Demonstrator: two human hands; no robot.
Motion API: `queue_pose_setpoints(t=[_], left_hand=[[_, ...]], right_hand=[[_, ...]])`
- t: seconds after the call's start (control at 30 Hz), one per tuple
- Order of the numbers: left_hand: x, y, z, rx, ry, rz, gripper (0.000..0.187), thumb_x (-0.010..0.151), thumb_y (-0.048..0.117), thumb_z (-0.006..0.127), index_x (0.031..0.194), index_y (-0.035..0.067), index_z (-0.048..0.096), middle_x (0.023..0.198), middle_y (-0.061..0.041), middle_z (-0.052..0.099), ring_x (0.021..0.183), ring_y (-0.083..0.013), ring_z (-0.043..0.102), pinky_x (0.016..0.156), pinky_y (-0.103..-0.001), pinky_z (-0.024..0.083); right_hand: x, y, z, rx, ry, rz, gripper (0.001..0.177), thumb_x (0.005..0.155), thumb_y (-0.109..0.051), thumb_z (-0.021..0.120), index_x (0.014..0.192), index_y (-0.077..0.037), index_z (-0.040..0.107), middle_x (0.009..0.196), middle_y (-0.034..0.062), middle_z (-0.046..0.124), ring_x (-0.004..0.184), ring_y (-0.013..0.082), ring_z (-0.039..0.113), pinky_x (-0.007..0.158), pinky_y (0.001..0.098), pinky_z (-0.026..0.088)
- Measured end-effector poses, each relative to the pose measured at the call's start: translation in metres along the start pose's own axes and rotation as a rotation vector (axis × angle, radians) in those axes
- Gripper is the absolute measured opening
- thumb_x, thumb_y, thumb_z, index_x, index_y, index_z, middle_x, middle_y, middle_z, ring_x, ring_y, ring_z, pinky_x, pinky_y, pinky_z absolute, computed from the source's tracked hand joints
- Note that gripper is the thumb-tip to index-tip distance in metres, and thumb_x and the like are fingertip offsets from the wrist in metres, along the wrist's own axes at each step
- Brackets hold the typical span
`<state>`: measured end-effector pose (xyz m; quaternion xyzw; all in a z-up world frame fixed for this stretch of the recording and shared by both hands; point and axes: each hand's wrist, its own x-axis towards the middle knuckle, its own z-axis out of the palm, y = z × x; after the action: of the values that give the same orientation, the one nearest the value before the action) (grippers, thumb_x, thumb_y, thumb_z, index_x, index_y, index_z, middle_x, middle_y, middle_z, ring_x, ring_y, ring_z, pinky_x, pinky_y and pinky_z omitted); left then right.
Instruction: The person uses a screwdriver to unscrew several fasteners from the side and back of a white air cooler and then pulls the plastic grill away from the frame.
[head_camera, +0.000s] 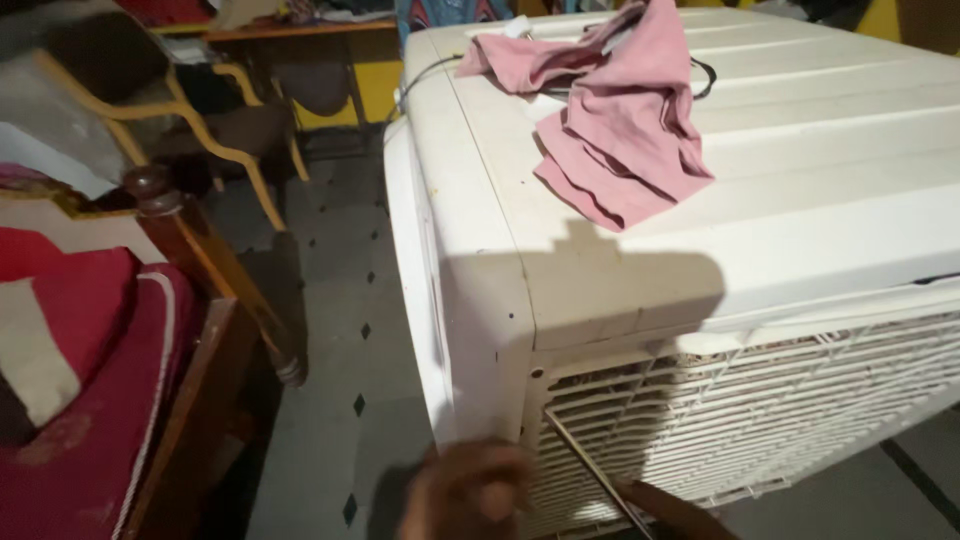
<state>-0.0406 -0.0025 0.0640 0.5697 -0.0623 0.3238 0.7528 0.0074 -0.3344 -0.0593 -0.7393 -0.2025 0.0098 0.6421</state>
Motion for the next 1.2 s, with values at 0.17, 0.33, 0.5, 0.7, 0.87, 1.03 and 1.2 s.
queue_pose_setpoints(t=[0.17, 0.33, 0.5, 0.7, 0.87, 1.03, 1.2], left_hand=[[0.007, 0.026, 0.053, -0.397, -0.214, -0.529, 0.051, 0.091, 0.033, 0.068, 0.129, -0.001, 0.067, 0.122, -0.017, 0.076, 0.12, -0.0291, 0.07, 0.107, -0.044, 0.052], [0.027, 0.072, 0.065, -0.293, -0.311, -0.466, 0.055, 0.098, 0.042, 0.063, 0.126, -0.005, 0.071, 0.125, -0.017, 0.074, 0.117, -0.0257, 0.067, 0.105, -0.041, 0.051], [0.026, 0.083, 0.056, -0.357, -0.334, -0.442, 0.055, 0.099, 0.046, 0.056, 0.124, -0.002, 0.063, 0.143, -0.014, 0.066, 0.123, -0.0263, 0.063, 0.104, -0.044, 0.052], [0.018, 0.084, 0.063, -0.414, -0.452, -0.359, 0.044, 0.108, 0.043, 0.051, 0.122, 0.003, 0.058, 0.154, -0.015, 0.057, 0.139, -0.0309, 0.059, 0.113, -0.039, 0.049], [0.014, 0.085, 0.069, -0.32, -0.349, -0.361, 0.035, 0.106, 0.037, 0.053, 0.119, 0.007, 0.063, 0.145, -0.014, 0.065, 0.126, -0.0325, 0.066, 0.108, -0.04, 0.052], [0.015, 0.08, 0.068, -0.323, -0.338, -0.372, 0.03, 0.104, 0.034, 0.055, 0.118, 0.009, 0.064, 0.141, -0.013, 0.067, 0.122, -0.03, 0.069, 0.105, -0.038, 0.054], [0.019, 0.083, 0.065, -0.37, -0.367, -0.386, 0.03, 0.104, 0.033, 0.055, 0.119, 0.008, 0.062, 0.142, -0.017, 0.066, 0.121, -0.0306, 0.069, 0.106, -0.039, 0.055]], right_hand=[[0.001, -0.113, 0.066, -0.153, 0.134, 0.204, 0.041, 0.1, -0.015, 0.066, 0.14, -0.019, 0.063, 0.071, 0.0087, 0.059, 0.062, 0.0128, 0.053, 0.06, 0.0309, 0.046], [-0.001, -0.217, 0.112, -0.494, 0.221, 0.293, 0.055, 0.095, -0.017, 0.066, 0.149, -0.029, 0.065, 0.058, 0.0052, 0.048, 0.054, 0.0105, 0.04, 0.052, 0.0303, 0.035], [-0.004, -0.27, 0.145, -0.43, 0.266, 0.02, 0.051, 0.098, -0.014, 0.062, 0.148, -0.022, 0.061, 0.062, 0.0033, 0.053, 0.055, 0.0082, 0.04, 0.048, 0.0284, 0.04], [-0.007, -0.271, 0.14, -0.51, 0.265, -0.192, 0.042, 0.1, -0.013, 0.061, 0.142, -0.017, 0.061, 0.071, 0.0109, 0.066, 0.056, 0.0137, 0.06, 0.056, 0.0326, 0.049], [-0.014, -0.267, 0.126, -0.507, 0.214, -0.27, 0.048, 0.1, -0.01, 0.059, 0.147, -0.018, 0.058, 0.072, 0.0158, 0.065, 0.055, 0.022, 0.059, 0.057, 0.0364, 0.049], [-0.014, -0.269, 0.124, -0.522, 0.218, -0.315, 0.049, 0.1, -0.007, 0.058, 0.147, -0.019, 0.058, 0.072, 0.017, 0.064, 0.059, 0.0269, 0.062, 0.06, 0.0387, 0.05], [-0.015, -0.274, 0.136, -0.518, 0.267, -0.324, 0.048, 0.1, -0.007, 0.058, 0.146, -0.019, 0.059, 0.076, 0.016, 0.065, 0.062, 0.0257, 0.065, 0.061, 0.0387, 0.051]])
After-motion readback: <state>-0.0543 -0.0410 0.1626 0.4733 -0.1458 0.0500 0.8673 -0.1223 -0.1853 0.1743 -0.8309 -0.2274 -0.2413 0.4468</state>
